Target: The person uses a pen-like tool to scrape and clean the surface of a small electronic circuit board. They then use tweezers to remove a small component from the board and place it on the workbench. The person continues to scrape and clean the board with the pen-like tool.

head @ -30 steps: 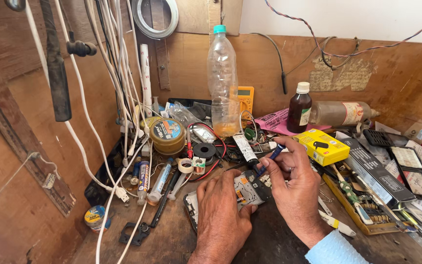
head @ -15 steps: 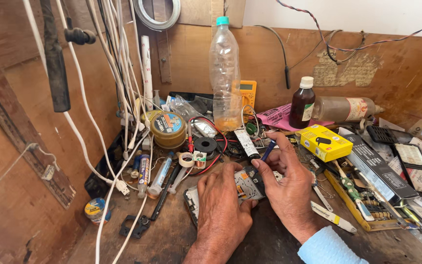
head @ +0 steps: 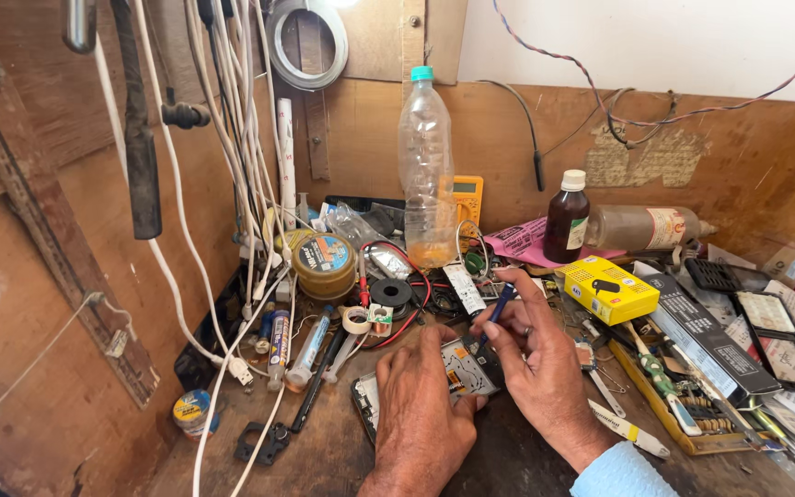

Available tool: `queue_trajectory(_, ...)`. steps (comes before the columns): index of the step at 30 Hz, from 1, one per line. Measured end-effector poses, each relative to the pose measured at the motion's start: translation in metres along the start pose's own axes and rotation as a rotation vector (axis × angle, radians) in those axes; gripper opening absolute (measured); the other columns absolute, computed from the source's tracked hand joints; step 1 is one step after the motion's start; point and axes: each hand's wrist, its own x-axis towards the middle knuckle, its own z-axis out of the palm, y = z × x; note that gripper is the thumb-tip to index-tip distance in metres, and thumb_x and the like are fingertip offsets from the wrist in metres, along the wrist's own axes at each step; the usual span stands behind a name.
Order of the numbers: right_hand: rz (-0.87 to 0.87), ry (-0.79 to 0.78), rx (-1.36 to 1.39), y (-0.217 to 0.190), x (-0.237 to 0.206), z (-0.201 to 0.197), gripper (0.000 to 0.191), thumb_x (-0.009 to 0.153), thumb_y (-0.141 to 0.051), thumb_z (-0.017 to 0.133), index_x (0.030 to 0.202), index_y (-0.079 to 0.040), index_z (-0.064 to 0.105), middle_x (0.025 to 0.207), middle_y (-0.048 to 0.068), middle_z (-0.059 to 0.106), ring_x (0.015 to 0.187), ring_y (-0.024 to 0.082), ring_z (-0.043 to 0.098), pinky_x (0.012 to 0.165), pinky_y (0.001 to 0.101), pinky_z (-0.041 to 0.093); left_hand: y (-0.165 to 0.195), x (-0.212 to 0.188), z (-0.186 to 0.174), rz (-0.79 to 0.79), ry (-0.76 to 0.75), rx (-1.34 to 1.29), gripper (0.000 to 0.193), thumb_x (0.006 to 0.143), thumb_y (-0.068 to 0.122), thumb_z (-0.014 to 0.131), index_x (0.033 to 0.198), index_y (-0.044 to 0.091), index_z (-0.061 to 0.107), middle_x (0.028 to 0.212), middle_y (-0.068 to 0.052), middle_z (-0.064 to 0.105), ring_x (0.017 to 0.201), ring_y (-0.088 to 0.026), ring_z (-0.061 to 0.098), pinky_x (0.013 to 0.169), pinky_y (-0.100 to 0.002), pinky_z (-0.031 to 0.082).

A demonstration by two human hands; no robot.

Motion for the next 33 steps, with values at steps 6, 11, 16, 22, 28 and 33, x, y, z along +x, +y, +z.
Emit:
queue_trajectory(6,-0.058,0.156,-0.212,0.002,0.003,0.010,0.072,0.081,0.003,0.080,0.145,-0.012,0.052,0.073,0.002,0.050,0.068,0.009,0.050,0.063,0.0264,0.048,-0.003,0.001,0.002,0.038,0.019,0.005,0.073,0.067,0.003,0.086,0.128,0.007,0.046,0.125,-0.016,0.060,0.125,-0.034,0.051,0.107,-0.051,0.029)
queue_trajectory(11,-0.109,0.146,-0.208,0.008,-0.002,0.010,0.068,0.084,0.006,0.074,0.146,-0.011,0.050,0.077,0.001,0.048,0.070,0.010,0.049,0.065,0.0253,0.049,-0.004,-0.001,0.001,0.026,0.012,-0.024,0.072,0.067,0.003,0.087,0.126,0.008,0.046,0.121,-0.016,0.061,0.122,-0.036,0.053,0.104,-0.051,0.032)
queue_trajectory(16,-0.020,0.049,0.005,0.016,-0.005,0.005,0.067,0.090,0.007,0.065,0.149,-0.011,0.040,0.086,0.005,0.068,0.082,0.012,0.071,0.076,0.0264,0.058,-0.004,0.000,0.003,0.010,0.005,-0.035,0.073,0.066,0.004,0.087,0.125,0.010,0.045,0.112,-0.016,0.062,0.118,-0.036,0.055,0.103,-0.050,0.033)
queue_trajectory(22,-0.004,0.026,0.079,0.014,-0.002,0.002,0.068,0.092,0.007,0.063,0.152,-0.010,0.036,0.089,0.008,0.070,0.084,0.013,0.070,0.079,0.0277,0.058,-0.005,0.001,0.004,0.038,0.028,-0.038,0.070,0.066,0.004,0.088,0.121,0.009,0.045,0.111,-0.016,0.062,0.117,-0.037,0.056,0.103,-0.050,0.033)
queue_trajectory(28,-0.062,0.086,-0.067,0.006,-0.004,0.006,0.073,0.085,0.007,0.073,0.149,-0.010,0.042,0.084,0.004,0.063,0.079,0.010,0.064,0.074,0.0270,0.057,-0.007,-0.002,0.007,0.146,0.116,-0.047,0.068,0.064,0.004,0.088,0.118,0.005,0.046,0.112,-0.016,0.062,0.116,-0.038,0.056,0.100,-0.051,0.034)
queue_trajectory(33,-0.115,0.129,-0.099,0.008,-0.004,0.009,0.071,0.088,0.010,0.072,0.150,-0.009,0.044,0.076,0.000,0.042,0.071,0.007,0.045,0.071,0.0245,0.056,-0.011,-0.002,0.008,0.122,0.118,-0.026,0.067,0.064,0.003,0.088,0.117,0.006,0.048,0.113,-0.016,0.061,0.115,-0.038,0.056,0.098,-0.051,0.036)
